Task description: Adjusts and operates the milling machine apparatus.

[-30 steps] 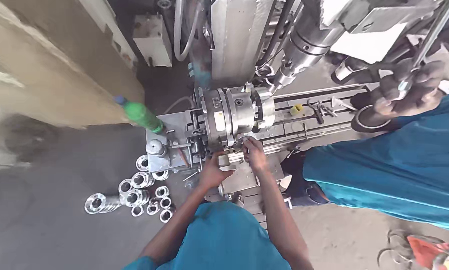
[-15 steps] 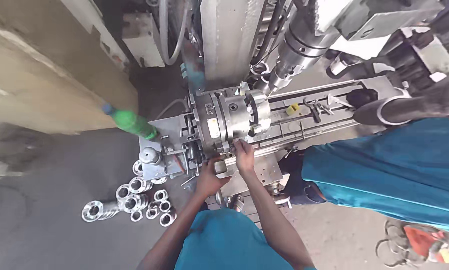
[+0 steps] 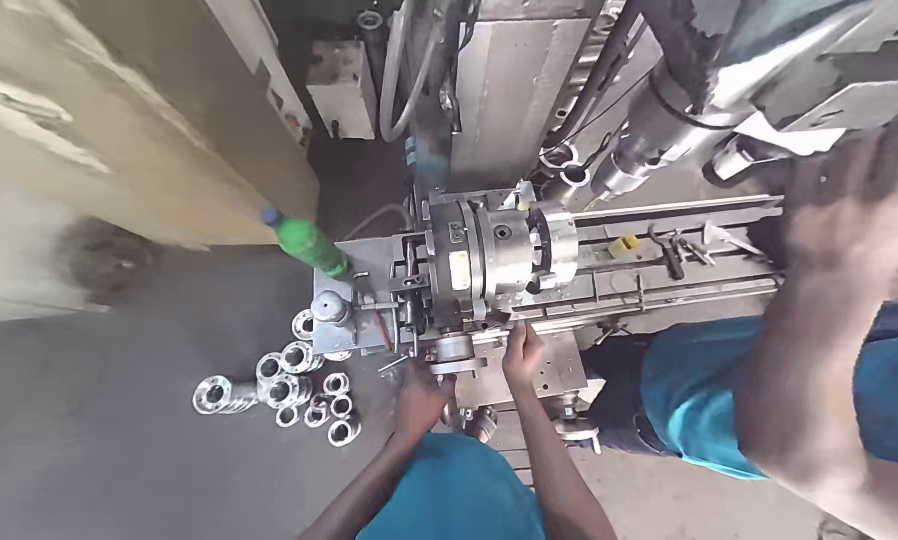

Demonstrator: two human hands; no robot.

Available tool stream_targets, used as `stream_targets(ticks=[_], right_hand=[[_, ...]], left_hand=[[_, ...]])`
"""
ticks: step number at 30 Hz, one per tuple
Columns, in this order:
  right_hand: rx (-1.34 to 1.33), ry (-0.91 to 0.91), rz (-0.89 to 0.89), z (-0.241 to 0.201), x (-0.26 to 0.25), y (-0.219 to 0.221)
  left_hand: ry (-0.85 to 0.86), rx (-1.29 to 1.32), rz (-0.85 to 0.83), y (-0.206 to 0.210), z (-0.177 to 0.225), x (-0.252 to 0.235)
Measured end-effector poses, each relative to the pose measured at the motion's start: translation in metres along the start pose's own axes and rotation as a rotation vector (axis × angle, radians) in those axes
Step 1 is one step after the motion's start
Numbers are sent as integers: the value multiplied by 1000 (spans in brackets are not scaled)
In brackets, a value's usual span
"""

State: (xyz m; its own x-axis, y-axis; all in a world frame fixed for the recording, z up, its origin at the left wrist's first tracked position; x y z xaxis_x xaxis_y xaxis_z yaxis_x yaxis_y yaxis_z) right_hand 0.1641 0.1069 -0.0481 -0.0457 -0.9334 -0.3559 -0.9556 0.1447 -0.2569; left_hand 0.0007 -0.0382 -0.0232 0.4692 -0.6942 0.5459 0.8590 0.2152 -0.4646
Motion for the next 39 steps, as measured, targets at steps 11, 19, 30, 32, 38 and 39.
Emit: stream_targets(ticks=[11,19,30,32,38,39], right_hand=[[433,415,-107,50,125,-138],[553,607,-226,74,137,-181],[558,979,-195,138,172,-220],[457,1161,-152,153,215,-229],[458,1421,30,136,299,-276],[453,1453,52,137,309,-278]], left_hand=[[-371,489,-580,96,27,0],[-346,787,-553,67,30,17],[-230,1013,-553,110,18,1],[-216,866,-553,100,-25,-21],[-211,976,-566,90,16,12],[-207,937,-550,106,5,-4]])
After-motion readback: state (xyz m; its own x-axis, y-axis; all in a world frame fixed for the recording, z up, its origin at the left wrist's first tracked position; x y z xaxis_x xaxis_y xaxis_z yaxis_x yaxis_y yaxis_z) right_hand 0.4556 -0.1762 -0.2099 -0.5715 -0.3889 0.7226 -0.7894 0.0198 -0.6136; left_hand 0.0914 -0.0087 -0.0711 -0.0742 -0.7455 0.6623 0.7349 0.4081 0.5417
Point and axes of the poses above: each hand's wrist, its own x-axis away from the middle knuckle, its own y-axis out of the palm, z = x × y, the point moved 2 cm from there along -x, towards the middle knuckle, and after that the axes turned 2 degrees about -y, right-handed, at the moved point
